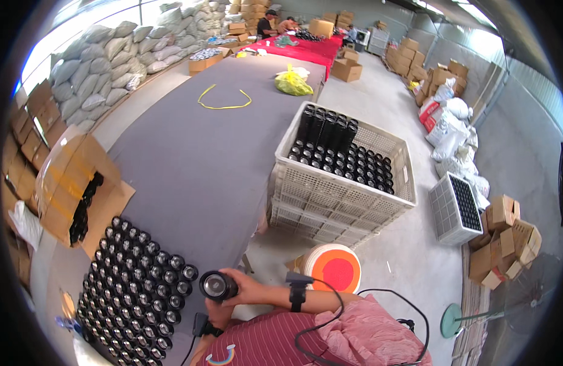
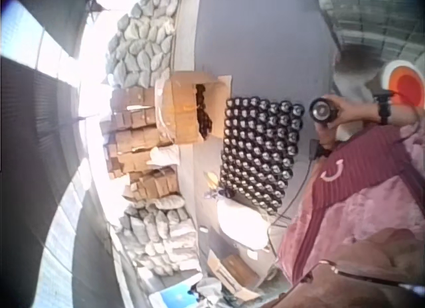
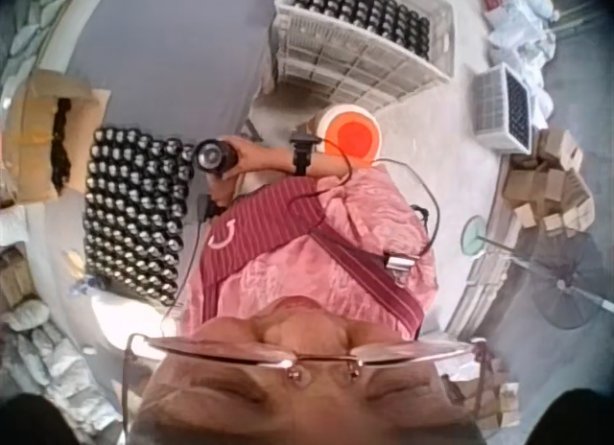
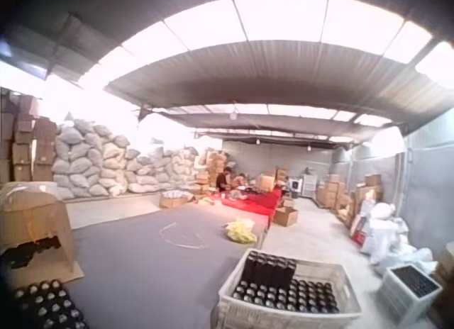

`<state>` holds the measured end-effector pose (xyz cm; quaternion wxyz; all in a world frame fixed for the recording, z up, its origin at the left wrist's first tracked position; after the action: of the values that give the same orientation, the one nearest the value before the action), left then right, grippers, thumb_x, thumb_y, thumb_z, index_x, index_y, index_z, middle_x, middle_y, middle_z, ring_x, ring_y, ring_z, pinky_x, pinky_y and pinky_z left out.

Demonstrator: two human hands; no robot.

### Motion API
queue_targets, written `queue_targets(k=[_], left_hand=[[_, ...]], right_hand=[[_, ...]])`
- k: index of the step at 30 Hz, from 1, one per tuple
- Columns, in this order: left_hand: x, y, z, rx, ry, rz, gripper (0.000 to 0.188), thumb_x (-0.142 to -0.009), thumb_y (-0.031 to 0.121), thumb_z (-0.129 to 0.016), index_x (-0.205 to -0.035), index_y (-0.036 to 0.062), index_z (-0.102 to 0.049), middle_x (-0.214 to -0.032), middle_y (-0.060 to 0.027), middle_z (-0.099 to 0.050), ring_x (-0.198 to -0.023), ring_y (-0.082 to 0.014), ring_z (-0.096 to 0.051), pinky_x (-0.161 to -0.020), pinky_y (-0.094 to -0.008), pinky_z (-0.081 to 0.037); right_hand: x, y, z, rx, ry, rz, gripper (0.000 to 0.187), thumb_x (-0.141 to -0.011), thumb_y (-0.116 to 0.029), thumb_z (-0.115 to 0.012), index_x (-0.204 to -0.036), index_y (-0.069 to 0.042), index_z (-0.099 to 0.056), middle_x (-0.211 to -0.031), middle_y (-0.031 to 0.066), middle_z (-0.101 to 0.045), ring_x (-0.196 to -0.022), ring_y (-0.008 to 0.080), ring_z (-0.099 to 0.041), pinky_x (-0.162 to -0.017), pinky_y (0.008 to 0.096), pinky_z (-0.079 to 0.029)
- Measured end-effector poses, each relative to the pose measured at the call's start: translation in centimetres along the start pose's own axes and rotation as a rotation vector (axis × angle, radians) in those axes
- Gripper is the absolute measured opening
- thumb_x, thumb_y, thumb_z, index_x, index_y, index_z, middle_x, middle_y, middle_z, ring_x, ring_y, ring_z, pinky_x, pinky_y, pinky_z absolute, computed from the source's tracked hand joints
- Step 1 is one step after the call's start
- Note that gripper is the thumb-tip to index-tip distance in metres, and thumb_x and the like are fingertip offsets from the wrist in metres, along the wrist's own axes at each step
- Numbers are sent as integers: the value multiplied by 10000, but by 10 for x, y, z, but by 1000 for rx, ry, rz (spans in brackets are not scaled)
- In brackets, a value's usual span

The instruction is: Sorting, checking, and cleaning cylindrical lens components in a manufacturing setting.

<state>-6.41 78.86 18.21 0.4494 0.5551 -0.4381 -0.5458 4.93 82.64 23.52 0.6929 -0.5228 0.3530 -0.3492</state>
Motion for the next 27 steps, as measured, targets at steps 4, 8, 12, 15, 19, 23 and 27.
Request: queue_targets(k=[4,8,12,15,19,23,27], left_hand=[[-49,1,-74,59,-116,65,444,-781,-11,-737,-1198,20,-590,-1140,-79,-647,-1053,-192,-621,-916,-342,-500],[-79,-9,-119,88,-175,40,468,-788,-63,-700,-1225,25,-557,-1170,-90,-625,-1077,-194,-606,-919,-339,-497],[-89,-46,-131,277,-197,360,437,-807,-19,-696,-1218,37,-560,-1159,-92,-630,-1075,-215,-608,-922,-355,-493],[-101,-29,-138,44,-440,277,431,-819,28,-704,-1225,51,-561,-1174,-96,-625,-1096,-220,-598,-938,-359,-483],[-112,-18,-152,-66,-590,165,458,-818,62,-714,-1247,67,-552,-1223,-94,-603,-1128,-218,-576,-964,-351,-467],[-118,-45,-163,429,-389,405,428,-818,67,-722,-1218,62,-571,-1182,-87,-624,-1083,-214,-603,-938,-350,-486],[-136,-17,-174,140,-454,96,448,-790,84,-766,-1200,58,-587,-1142,-85,-644,-1034,-215,-626,-903,-355,-504]], right_hand=[[2,9,86,-41,177,-3,913,-604,-237,-893,-1372,-52,-435,-1281,171,-526,-1216,312,-510,-1046,404,-398],[3,-2,143,-134,274,10,869,-603,-209,-887,-1349,-54,-470,-1272,167,-537,-1200,314,-516,-1041,410,-395],[6,0,167,-63,339,5,835,-617,-192,-876,-1340,-66,-478,-1274,151,-533,-1192,325,-510,-1045,415,-380],[11,2,174,-11,401,22,822,-628,-212,-866,-1338,-72,-477,-1275,156,-532,-1199,341,-501,-1048,422,-374],[17,20,176,40,519,8,820,-656,-202,-860,-1358,-78,-455,-1284,152,-530,-1209,329,-503,-1046,416,-381],[21,31,176,-36,544,-52,839,-682,-182,-856,-1386,-59,-415,-1299,134,-533,-1259,253,-490,-1064,380,-376],[16,34,188,-182,523,-91,801,-715,-103,-834,-1387,-42,-402,-1307,107,-527,-1253,209,-485,-1067,362,-380]])
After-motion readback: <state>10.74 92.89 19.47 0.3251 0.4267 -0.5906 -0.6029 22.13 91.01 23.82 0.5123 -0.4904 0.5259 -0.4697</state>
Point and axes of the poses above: each hand's wrist, its own x-axis away from the middle knuckle, its own z-axis out of the back of the hand, y = z × x, the point moved 9 cm from there along -x, towards the middle knuckle
